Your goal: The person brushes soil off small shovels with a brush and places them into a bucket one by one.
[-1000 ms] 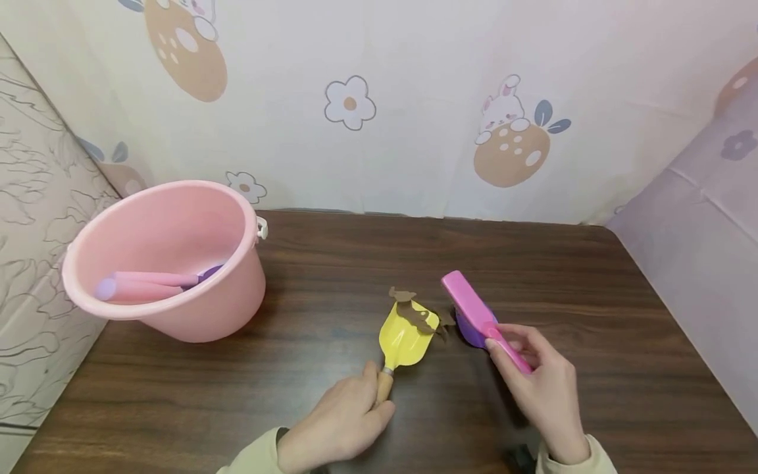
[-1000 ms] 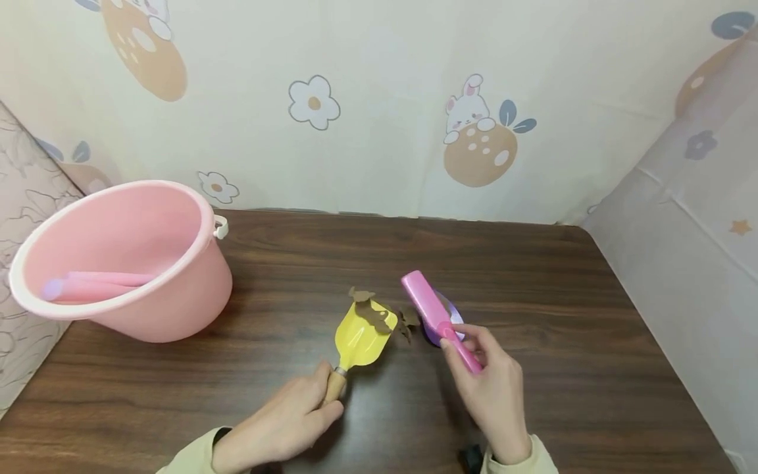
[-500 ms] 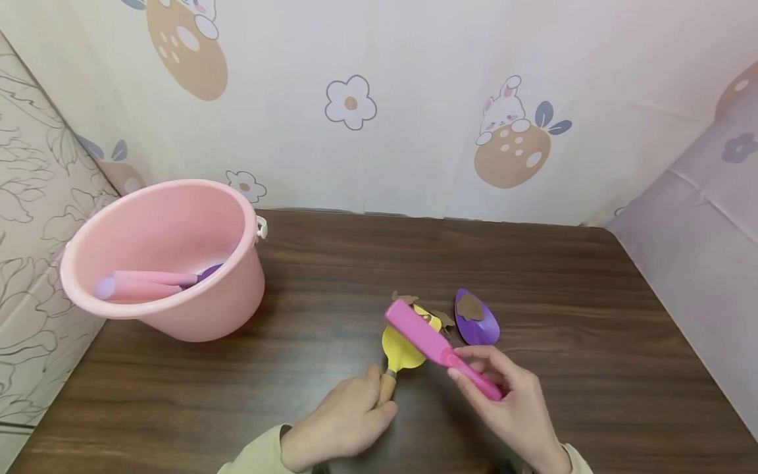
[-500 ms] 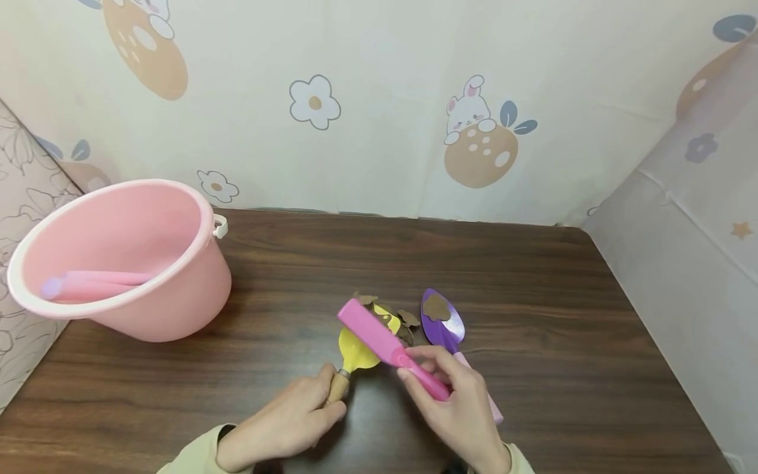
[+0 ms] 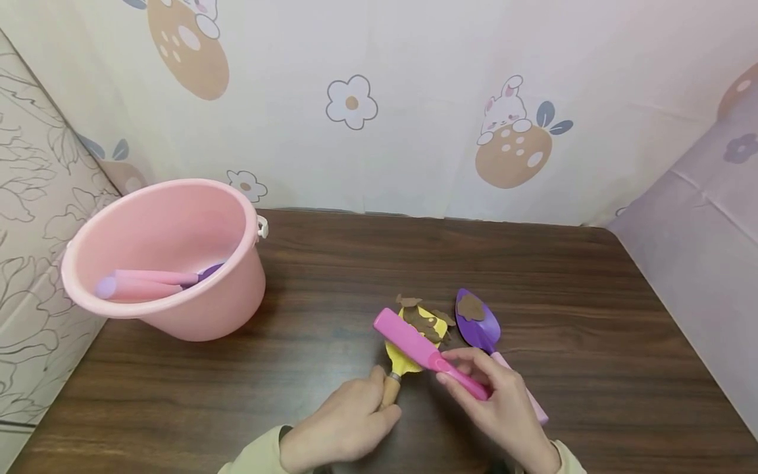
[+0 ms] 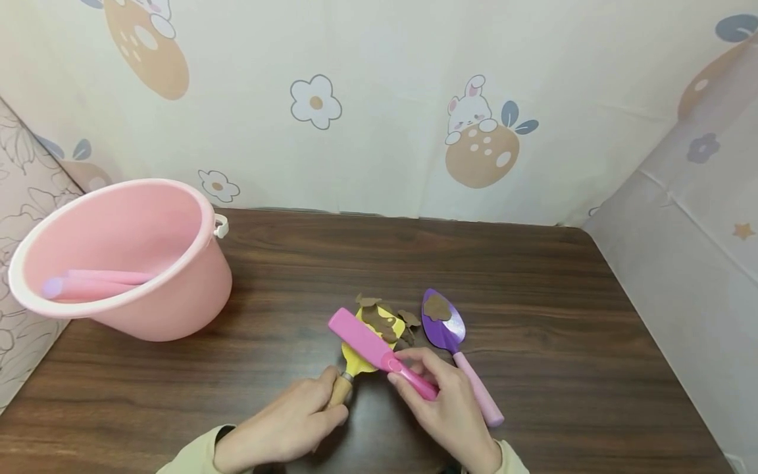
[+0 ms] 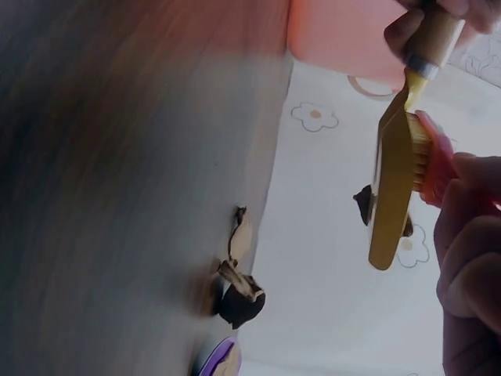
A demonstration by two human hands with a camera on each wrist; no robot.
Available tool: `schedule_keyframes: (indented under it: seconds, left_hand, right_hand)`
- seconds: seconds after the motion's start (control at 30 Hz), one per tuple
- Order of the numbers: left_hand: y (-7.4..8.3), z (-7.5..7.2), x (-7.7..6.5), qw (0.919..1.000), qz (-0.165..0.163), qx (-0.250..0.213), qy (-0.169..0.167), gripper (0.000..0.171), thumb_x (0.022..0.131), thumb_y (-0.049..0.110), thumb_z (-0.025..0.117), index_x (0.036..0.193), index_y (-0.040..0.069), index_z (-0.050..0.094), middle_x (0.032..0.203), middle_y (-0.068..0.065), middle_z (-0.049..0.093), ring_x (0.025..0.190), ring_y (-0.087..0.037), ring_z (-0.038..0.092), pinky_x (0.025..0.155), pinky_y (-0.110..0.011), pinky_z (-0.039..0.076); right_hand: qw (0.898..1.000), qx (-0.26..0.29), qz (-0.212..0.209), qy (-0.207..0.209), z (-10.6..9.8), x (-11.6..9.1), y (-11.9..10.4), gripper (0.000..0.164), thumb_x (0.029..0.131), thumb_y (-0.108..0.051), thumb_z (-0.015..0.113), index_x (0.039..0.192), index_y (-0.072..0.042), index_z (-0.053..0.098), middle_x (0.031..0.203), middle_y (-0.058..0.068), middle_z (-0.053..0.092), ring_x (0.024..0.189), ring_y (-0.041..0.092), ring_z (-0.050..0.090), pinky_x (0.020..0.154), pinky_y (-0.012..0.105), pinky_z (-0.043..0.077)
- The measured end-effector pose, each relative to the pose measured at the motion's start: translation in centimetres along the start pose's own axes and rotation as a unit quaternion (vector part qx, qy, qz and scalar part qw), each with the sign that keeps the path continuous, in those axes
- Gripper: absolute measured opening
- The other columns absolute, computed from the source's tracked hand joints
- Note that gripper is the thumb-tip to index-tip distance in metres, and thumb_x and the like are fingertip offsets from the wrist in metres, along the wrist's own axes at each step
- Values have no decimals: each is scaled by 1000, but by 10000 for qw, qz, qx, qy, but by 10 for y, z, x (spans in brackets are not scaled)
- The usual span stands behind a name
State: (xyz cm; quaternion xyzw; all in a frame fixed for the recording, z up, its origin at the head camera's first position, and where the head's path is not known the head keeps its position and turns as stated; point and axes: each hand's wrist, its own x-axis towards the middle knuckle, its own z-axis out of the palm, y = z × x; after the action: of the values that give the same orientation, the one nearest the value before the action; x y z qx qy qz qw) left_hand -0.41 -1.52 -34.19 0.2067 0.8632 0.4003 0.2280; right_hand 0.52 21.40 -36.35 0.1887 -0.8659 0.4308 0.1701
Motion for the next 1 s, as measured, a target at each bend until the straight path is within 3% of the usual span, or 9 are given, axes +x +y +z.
schedule_keyframes:
  seconds: [0.17, 0.33, 0.47, 0.67, 0.77, 0.87, 0.93, 1.0]
  left_hand:
    - [1, 1, -3, 9998, 173, 21, -129, 19, 87, 23, 56, 82, 12, 41, 62, 6, 33, 52, -6, 36, 48, -20, 32]
    - [3, 1, -5, 9988, 445, 199, -26, 20, 87, 21, 55, 76, 15, 39, 66, 7, 33, 52, -4, 33, 47, -19, 28]
    - [4, 2, -5, 9981, 518, 340, 54, 20, 86, 21, 55, 74, 16, 39, 68, 7, 34, 52, -3, 33, 48, -18, 28]
    - [1, 4, -9, 9986, 475, 233, 5, 20, 85, 18, 55, 74, 17, 38, 69, 9, 33, 54, -2, 30, 49, -18, 27]
    - [-1, 2, -12, 9995, 286, 60, -95, 19, 86, 18, 55, 78, 17, 38, 67, 9, 32, 54, -3, 30, 49, -18, 27]
    - [-3, -2, -12, 9999, 68, -92, -75, 20, 89, 21, 54, 83, 14, 36, 63, 7, 29, 52, -6, 30, 48, -20, 27]
    - [-4, -5, -12, 10000, 39, -88, -11, 22, 89, 23, 54, 83, 13, 36, 63, 7, 29, 53, -7, 31, 48, -21, 27]
    - [-5, -6, -11, 9999, 105, -72, 7, 22, 89, 22, 54, 81, 13, 36, 63, 6, 29, 53, -6, 31, 48, -20, 27]
  right_hand:
    - [9994, -332, 19, 129, -4, 3, 3, 39, 69, 1, 81, 101, -16, 67, 70, -14, 60, 52, -7, 37, 45, 9, 30]
    - [9991, -338, -57, 244, -7, 6, 2, 38, 70, 0, 81, 102, -14, 67, 70, -11, 60, 53, -4, 41, 47, 9, 31]
    - [9982, -521, 117, 281, -10, 7, 2, 35, 71, -3, 81, 101, -16, 68, 70, -12, 58, 52, -2, 40, 48, 11, 32]
    - [9919, -1022, 8, 760, -14, 12, 13, 37, 66, 0, 83, 99, -12, 69, 67, -7, 57, 48, -4, 34, 42, 12, 27]
    - [9839, -1279, 701, 1037, -22, 14, 18, 33, 70, -3, 82, 100, -12, 69, 67, -4, 60, 47, -4, 36, 41, 14, 28]
    - [9759, -1134, 1408, 1221, -27, 14, 19, 31, 73, -3, 80, 100, -15, 69, 67, -3, 60, 44, -4, 34, 40, 18, 28]
    - [9759, -956, 1579, 1164, -28, 12, 16, 31, 74, -3, 80, 99, -16, 69, 67, -5, 59, 43, -5, 31, 39, 18, 27]
    - [9794, -802, 1486, 1106, -25, 11, 15, 32, 73, -2, 80, 100, -15, 69, 68, -6, 57, 43, -6, 28, 38, 17, 26]
